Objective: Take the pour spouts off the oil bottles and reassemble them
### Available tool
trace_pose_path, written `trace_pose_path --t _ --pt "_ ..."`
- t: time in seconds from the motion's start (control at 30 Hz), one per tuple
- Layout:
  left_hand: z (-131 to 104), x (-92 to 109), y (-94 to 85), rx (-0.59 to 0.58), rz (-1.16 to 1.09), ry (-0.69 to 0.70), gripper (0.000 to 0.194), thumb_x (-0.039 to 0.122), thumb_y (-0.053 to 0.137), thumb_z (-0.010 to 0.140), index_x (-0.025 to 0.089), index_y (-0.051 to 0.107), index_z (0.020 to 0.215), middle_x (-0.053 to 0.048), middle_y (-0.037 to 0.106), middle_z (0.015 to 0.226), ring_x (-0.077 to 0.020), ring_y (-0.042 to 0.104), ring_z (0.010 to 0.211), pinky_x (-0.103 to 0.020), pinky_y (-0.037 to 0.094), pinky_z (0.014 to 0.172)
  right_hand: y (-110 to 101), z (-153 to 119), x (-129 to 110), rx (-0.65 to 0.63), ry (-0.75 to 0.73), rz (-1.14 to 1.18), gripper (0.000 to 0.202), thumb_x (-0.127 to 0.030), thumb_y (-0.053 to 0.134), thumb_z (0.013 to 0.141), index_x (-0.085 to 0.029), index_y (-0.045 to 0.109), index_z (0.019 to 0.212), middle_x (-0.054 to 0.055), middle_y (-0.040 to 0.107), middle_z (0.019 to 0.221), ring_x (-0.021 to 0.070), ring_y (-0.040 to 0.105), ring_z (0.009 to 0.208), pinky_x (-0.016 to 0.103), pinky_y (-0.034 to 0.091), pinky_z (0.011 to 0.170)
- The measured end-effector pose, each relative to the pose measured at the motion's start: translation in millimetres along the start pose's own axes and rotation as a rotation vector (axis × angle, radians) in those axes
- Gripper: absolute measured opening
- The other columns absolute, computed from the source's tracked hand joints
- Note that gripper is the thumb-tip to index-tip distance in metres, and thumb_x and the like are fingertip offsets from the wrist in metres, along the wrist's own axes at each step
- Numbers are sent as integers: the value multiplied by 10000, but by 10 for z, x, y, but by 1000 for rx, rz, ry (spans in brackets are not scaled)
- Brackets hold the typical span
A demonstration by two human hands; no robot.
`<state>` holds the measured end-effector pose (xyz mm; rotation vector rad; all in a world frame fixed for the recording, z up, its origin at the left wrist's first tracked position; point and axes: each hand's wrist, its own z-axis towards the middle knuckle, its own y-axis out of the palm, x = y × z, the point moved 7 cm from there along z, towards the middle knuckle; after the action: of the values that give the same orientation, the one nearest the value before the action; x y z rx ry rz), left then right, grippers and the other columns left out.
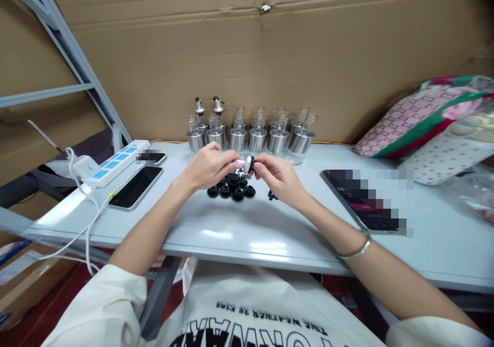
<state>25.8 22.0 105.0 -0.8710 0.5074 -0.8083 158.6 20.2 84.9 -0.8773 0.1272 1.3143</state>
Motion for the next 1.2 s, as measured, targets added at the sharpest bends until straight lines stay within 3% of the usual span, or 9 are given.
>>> trace_pose_path --t 0.43,0.73,1.0,1.2 --pt "-21 -60 30 -82 -259 -183 475 513 246 960 190 571 833 -8 590 706 -157 469 686 -279 387 736 -114 -48 -209 104 -350 -297 120 -271 523 916 -180 600 929 57 681 805 143 619 673 252 502 586" --pt "-30 -95 72 -122 -372 -299 367 422 335 937 184 502 714 31 495 560 -127 472 596 -238 353 634 -143 -61 -205 144 -409 -351 118 -281 578 885 -187 624 940 75 712 858 170 666 752 282 543 666" --pt "-20 -78 131 -154 -438 -344 399 424 321 939 185 411 633 46 476 511 -101 445 500 -225 329 564 -136 -67 -193 162 -433 -406 70 -242 574 880 -201 622 910 75 708 869 175 669 781 294 548 691" --pt "-56 -234 141 -73 -370 -388 396 441 291 959 195 398 668 41 492 533 -111 471 514 -223 333 563 -184 -76 -194 206 -449 -415 106 -183 537 886 -217 628 930 82 694 909 188 662 824 320 555 711"
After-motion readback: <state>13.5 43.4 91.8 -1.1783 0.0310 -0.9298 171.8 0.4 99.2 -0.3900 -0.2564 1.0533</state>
